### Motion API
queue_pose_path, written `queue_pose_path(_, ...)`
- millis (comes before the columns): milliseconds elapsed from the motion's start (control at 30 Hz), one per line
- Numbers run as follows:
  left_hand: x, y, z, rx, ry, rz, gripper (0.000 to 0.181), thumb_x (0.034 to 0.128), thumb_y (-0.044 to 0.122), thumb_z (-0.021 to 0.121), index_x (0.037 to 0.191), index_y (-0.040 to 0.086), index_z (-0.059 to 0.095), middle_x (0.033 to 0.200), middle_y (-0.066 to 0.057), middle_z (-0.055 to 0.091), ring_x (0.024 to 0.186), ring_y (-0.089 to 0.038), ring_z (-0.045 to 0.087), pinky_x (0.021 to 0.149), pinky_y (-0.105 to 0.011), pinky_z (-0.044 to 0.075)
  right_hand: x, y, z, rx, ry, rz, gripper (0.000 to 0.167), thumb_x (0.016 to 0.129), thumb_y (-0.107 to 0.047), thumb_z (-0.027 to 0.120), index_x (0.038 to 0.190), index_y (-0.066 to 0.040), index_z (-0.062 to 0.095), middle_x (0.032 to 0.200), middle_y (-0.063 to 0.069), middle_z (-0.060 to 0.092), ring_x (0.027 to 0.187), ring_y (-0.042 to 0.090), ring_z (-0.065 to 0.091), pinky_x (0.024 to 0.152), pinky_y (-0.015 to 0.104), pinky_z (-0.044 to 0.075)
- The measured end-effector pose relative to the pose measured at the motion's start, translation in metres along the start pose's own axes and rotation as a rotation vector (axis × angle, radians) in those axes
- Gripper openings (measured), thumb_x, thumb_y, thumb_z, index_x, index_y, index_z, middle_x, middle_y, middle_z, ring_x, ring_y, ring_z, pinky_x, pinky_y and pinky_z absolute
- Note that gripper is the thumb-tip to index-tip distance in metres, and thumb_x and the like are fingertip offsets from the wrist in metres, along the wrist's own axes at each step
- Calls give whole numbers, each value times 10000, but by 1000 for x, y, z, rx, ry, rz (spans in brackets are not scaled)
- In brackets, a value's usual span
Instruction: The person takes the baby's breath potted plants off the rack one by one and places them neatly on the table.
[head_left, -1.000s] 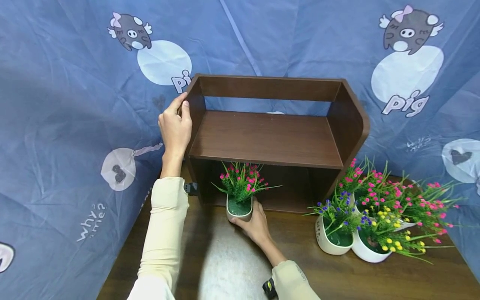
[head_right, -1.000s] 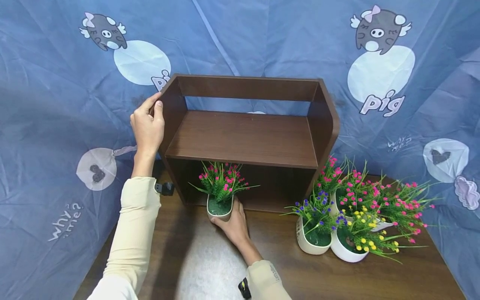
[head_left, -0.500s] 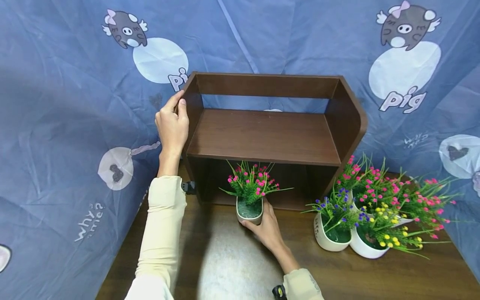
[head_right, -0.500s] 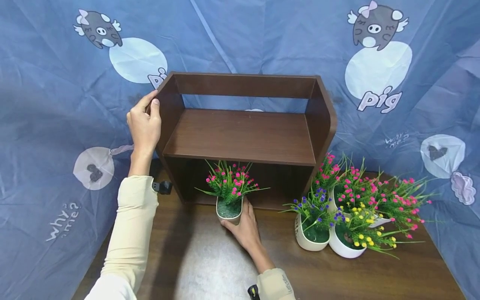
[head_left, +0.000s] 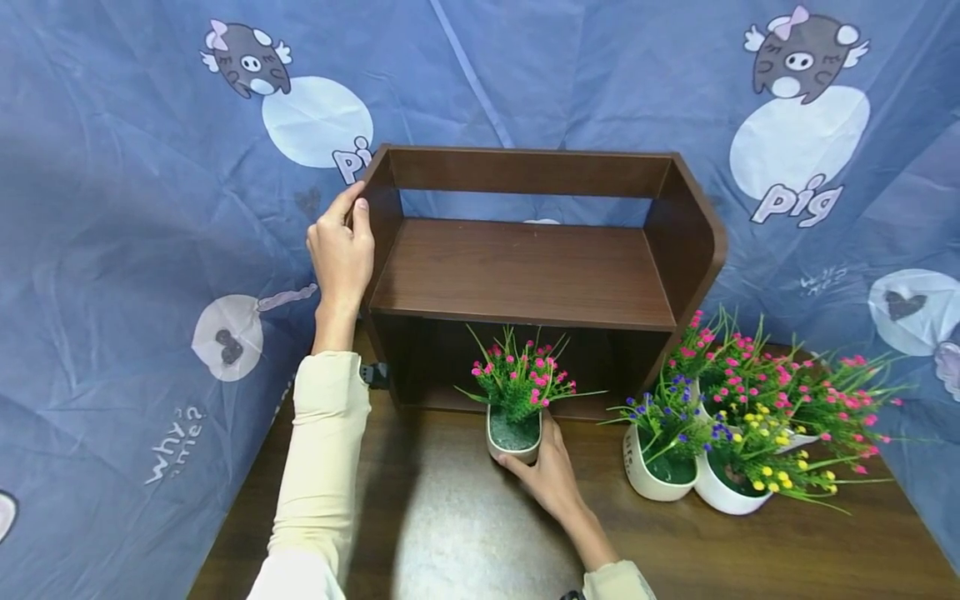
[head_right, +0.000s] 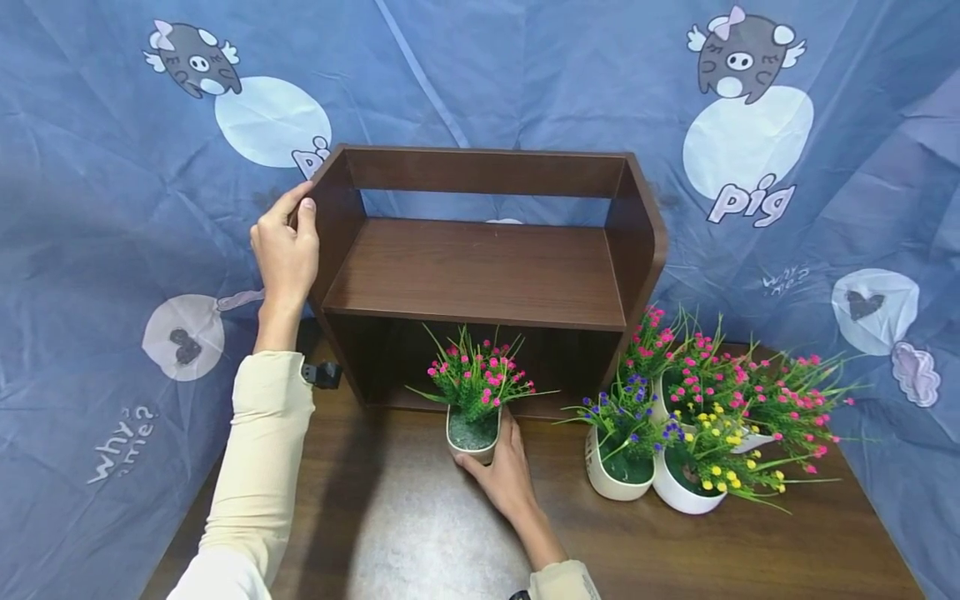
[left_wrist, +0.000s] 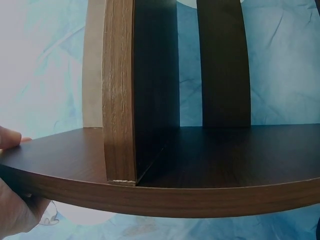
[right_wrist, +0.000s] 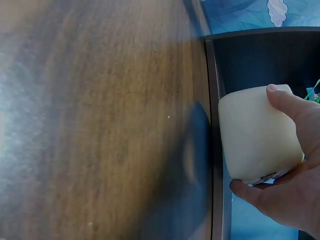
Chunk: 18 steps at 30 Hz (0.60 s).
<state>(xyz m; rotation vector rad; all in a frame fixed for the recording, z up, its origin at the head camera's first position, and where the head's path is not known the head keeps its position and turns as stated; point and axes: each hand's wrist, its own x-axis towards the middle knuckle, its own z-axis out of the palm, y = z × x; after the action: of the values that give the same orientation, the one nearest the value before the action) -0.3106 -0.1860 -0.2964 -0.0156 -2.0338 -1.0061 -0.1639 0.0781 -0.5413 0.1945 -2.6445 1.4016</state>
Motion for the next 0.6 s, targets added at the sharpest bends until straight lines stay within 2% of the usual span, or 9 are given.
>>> queue_pose_path(400,0,2,-2,6,-4,-1,297,950,220,507,1190,138,662,1106,-73,659,831,-279,621,794,-417,427,-17,3,-8,-8,42,28,974,693,-321,810,1412,52,269,1318,275,411,1175,397,438,958,499,349)
queue_pose_path(600,0,1,-2,13,-8,-11,299,949,230,507,1192,152,662,1120,-54,653,910,-281,631,806,-424,427,-22,9,-12,-18,50,41,984,682,-331,819,1411,45,276,1314,274,420,1179,396,436,962,502,344)
